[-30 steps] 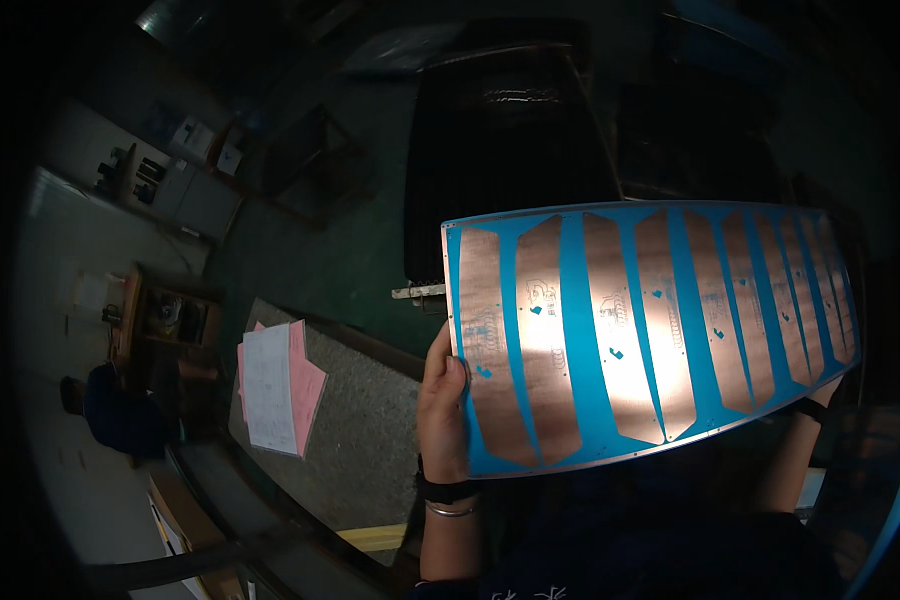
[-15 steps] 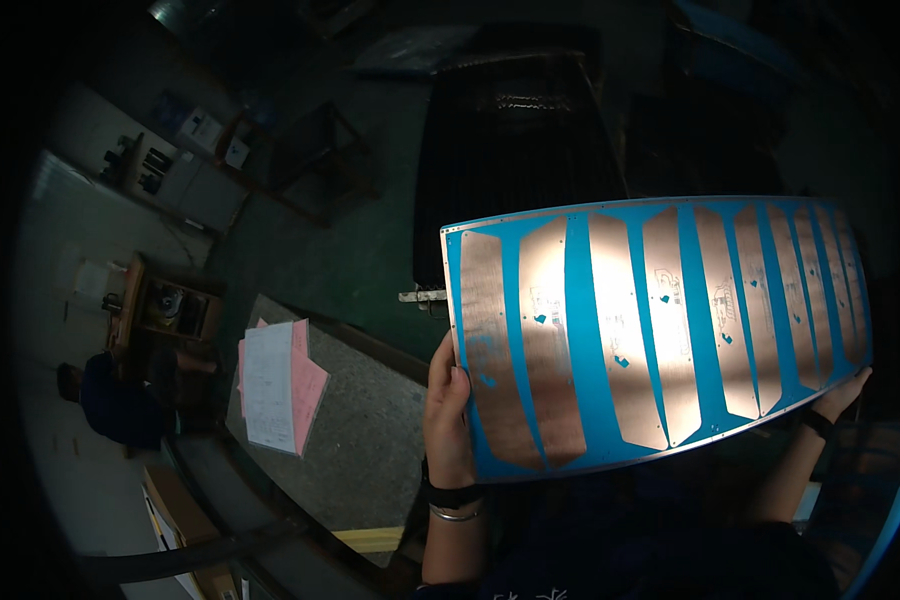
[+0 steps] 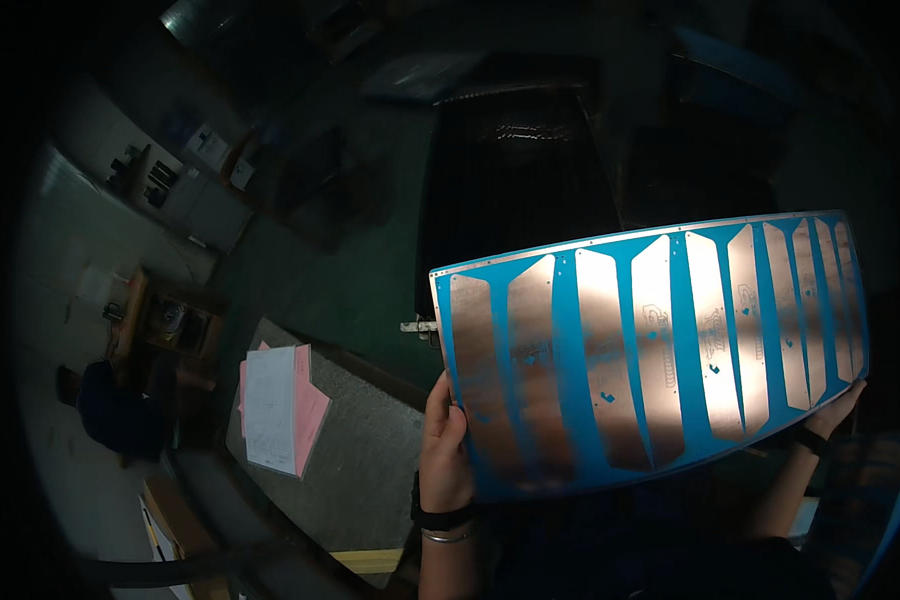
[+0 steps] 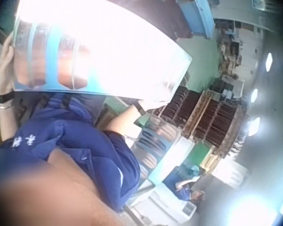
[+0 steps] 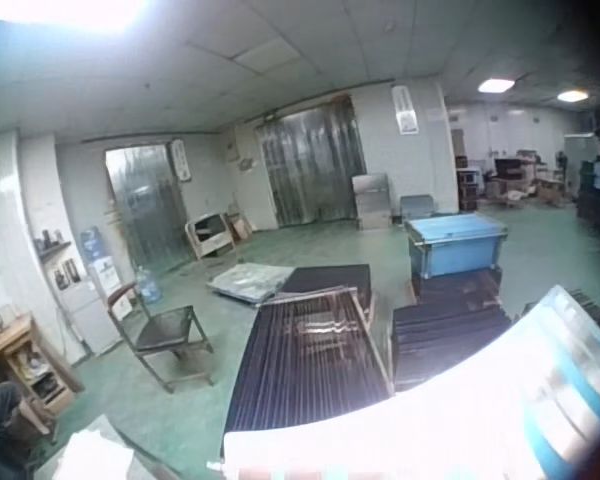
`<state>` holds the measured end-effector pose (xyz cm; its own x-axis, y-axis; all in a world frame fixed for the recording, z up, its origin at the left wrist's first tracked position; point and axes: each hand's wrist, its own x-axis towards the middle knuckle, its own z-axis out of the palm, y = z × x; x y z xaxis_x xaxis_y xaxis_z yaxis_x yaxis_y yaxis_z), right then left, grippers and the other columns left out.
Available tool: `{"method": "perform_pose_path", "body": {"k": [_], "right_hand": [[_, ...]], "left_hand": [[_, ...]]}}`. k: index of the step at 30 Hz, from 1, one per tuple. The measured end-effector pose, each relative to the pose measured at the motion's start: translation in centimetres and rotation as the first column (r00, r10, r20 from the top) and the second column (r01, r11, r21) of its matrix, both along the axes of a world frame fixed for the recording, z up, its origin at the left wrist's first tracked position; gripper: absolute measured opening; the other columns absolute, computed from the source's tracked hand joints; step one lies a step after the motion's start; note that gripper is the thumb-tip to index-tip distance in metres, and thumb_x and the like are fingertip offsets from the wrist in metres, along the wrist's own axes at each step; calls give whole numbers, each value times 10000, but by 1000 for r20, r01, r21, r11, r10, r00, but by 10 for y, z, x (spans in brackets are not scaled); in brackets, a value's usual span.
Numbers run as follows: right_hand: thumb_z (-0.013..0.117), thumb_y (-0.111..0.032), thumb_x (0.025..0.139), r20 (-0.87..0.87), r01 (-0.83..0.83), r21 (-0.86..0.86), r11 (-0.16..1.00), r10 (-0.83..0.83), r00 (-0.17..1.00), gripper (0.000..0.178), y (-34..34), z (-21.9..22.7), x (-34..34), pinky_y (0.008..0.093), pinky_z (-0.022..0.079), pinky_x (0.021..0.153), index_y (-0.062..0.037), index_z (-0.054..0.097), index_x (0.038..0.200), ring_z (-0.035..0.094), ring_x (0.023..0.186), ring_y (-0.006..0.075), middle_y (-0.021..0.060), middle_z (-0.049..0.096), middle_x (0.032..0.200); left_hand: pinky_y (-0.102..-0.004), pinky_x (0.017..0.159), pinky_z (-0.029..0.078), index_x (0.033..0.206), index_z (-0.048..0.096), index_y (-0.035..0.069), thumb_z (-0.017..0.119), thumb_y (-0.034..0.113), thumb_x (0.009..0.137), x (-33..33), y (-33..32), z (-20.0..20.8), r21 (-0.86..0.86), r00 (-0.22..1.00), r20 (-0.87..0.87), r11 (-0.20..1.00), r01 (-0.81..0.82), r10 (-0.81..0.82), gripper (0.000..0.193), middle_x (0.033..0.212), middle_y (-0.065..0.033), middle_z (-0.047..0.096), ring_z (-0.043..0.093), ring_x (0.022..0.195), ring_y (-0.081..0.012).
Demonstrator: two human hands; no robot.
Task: Sorting blue and copper colored sheets into a vertical metal storage rack.
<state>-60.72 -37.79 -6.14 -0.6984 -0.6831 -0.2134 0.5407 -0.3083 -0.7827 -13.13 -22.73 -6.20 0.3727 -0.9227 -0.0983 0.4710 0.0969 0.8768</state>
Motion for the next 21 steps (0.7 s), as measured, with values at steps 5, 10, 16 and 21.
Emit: {"method": "perform_pose_path", "body": {"k": [5,10,16,21], "right_hand": [[431,-337,984,-66,-313,-289,904,308,949,436,-6,-37,-63,382,443,975,-6,491,1261,559,1127,268,152,558,1249],[533,-190,941,-115,-423,-230,876,407,906,330,-1,-7,-2,328,489,889,33,521,1185,617,999,204,139,623,1105],[592,-136,878,-245,-536,-171,827,491,836,428,1,6,11,337,463,924,39,456,1244,581,1058,206,138,589,1153],[661,-129,824,-285,-621,-149,769,569,772,549,6,23,-1,387,425,972,21,419,1293,551,1116,238,146,561,1203]], "left_hand": [[-350,970,439,1412,299,29,520,245,954,5,2,10,-33,998,-54,999,39,-41,553,1308,-99,493,491,1190,-192],[-341,977,413,1396,324,-5,515,209,958,19,13,6,-3,983,84,986,-165,165,523,1292,-116,504,503,1164,-200],[-332,977,403,1384,349,-18,450,196,985,21,20,21,55,927,280,960,-274,248,464,1310,-137,491,497,1167,-207],[-317,962,401,1366,383,-22,453,259,986,19,25,22,127,821,509,921,-368,258,478,1307,-144,484,506,1142,-214]]}}
